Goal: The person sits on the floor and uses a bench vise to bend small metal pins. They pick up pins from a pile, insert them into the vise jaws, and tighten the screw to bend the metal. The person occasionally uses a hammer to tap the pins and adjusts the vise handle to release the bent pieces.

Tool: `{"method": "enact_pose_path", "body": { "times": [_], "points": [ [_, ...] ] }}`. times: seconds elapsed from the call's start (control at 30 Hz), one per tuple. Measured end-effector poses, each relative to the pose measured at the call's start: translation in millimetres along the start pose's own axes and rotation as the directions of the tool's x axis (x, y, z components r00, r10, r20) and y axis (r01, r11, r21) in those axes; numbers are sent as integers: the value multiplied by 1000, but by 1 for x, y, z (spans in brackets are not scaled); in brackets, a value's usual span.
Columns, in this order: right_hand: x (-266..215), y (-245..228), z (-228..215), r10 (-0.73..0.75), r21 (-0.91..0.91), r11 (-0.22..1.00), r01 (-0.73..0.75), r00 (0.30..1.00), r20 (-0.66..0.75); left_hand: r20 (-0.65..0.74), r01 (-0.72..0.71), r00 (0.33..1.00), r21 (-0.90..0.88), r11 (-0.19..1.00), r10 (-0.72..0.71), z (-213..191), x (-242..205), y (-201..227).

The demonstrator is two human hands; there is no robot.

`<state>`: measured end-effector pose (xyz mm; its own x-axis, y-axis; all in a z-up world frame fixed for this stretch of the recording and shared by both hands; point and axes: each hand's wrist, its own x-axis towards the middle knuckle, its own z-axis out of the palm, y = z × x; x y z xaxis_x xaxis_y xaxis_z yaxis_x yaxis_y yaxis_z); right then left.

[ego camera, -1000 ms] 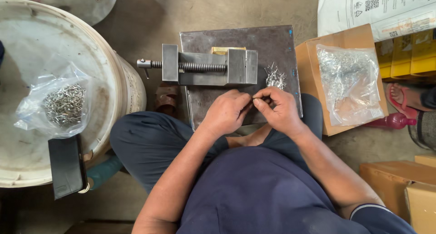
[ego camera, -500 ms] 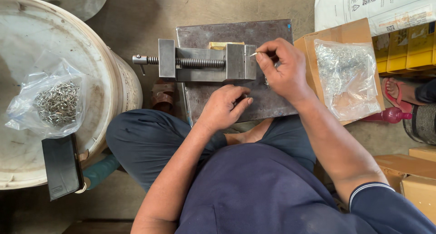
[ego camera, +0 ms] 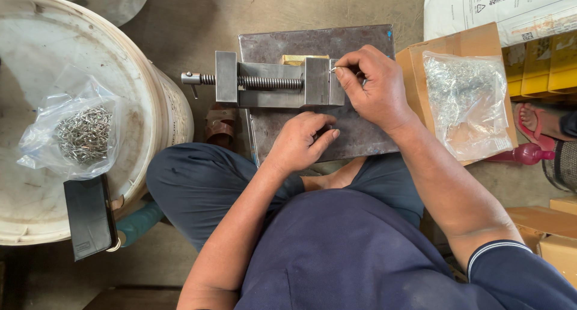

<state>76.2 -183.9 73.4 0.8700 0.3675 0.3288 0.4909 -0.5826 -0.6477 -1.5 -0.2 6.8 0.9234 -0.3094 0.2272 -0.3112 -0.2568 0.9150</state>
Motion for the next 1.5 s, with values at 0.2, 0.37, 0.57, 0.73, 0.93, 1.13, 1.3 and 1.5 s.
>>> {"method": "enact_pose_path", "body": {
  "times": [0.2, 0.37, 0.57, 0.73, 0.93, 1.13, 1.3, 1.5],
  "points": [
    [-11, 1, -11, 5, 7, 1000, -4, 1000, -11, -1, 19, 1000, -2, 1000, -19, 0, 2, 2],
    [-61, 24, -25, 126, -53, 990, -129, 991, -54, -38, -99, 994, 37, 994, 100, 6, -1, -9],
    [-111, 20, -26, 42, -356, 934, -9, 996, 83, -26, -88, 996, -41, 995, 87, 9, 0, -12],
    [-114, 10, -12, 93, -441, 896, -56, 994, 63, -15, -63, 998, -49, 997, 62, 9, 3, -6],
    [-110, 10, -5, 14, -383, 923, 38, 991, 132, -32, -76, 997, -34, 997, 75, 12, 3, -8],
    [-111, 31, -19, 141, -156, 977, -142, 990, -17, -25, -46, 999, -13, 999, 45, 13, 1, -9],
    [-117, 36, -24, 154, -151, 977, -151, 988, 9, -17, -59, 998, 7, 998, 59, 13, 4, -7],
    [-113, 34, -32, 204, -154, 970, -190, 976, 78, -2, -45, 999, 19, 999, 45, 16, 5, -5]
  ]
}}
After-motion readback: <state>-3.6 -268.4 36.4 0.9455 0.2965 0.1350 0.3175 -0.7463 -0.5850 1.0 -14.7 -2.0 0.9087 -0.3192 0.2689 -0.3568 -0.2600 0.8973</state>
